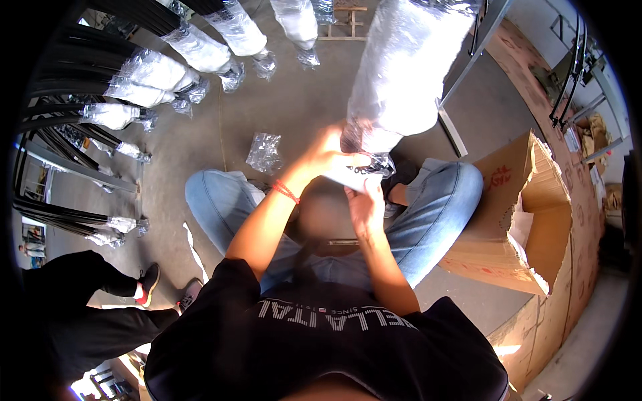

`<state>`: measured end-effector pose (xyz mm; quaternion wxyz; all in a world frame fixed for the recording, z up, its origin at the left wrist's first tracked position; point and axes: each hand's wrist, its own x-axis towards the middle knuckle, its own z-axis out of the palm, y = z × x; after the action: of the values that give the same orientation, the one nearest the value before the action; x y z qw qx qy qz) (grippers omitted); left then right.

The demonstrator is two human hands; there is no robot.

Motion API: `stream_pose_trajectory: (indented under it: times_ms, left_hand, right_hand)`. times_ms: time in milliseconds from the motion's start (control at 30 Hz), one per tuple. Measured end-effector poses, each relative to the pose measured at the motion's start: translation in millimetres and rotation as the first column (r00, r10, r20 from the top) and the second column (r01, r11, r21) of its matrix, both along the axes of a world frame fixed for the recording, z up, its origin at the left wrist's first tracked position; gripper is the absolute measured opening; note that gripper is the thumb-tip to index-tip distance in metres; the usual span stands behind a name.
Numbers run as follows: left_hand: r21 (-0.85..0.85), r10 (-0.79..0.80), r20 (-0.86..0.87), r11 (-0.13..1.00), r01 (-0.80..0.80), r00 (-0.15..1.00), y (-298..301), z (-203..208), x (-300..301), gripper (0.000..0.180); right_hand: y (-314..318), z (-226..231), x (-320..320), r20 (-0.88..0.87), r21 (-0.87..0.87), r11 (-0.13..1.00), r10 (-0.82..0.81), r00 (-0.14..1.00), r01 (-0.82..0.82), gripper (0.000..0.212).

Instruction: The person wraps the lower portions of metal chair frames with plastic film using a roll of wrap, handling individual frames and a stack of frames.

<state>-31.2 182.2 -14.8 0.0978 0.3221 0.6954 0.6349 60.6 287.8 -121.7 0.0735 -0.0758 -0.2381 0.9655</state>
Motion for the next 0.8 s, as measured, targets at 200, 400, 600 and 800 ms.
stream_pose_trajectory:
  times_ms: [200, 400, 600, 800]
  left_hand:
    - [0.154, -0.062, 0.290, 0.988, 0.017, 0.955, -17.8, -5.1, -1.1, 0.040]
    - [-0.008, 0.049, 0.237, 0.999, -0.049, 0.970, -25.4, -5.0, 2.1, 0.047]
    - [-0.193, 0.252, -0.488, 0.903, -0.385, 0.836, -56.0, 41.2, 82.3, 0.079]
    - [-0.307, 0.479, -0.375, 0.744, -0.594, 0.794, -24.2, 21.8, 133.1, 0.089]
  right_hand:
    - [46.7, -2.9, 19.8, -0.071, -0.104, 0.991, 0.077, 0.995, -0.084, 0.061]
    - [65.7, 73.8, 30.7, -0.221, 0.215, 0.964, 0.207, 0.953, -0.159, 0.074]
    - [46.0, 118.2, 27.7, -0.156, 0.774, 0.631, 0.268, 0.951, -0.051, 0.082]
    - [38.4, 113.6, 8.8, -0.210, 0.786, 0.603, 0.472, 0.856, -0.139, 0.073]
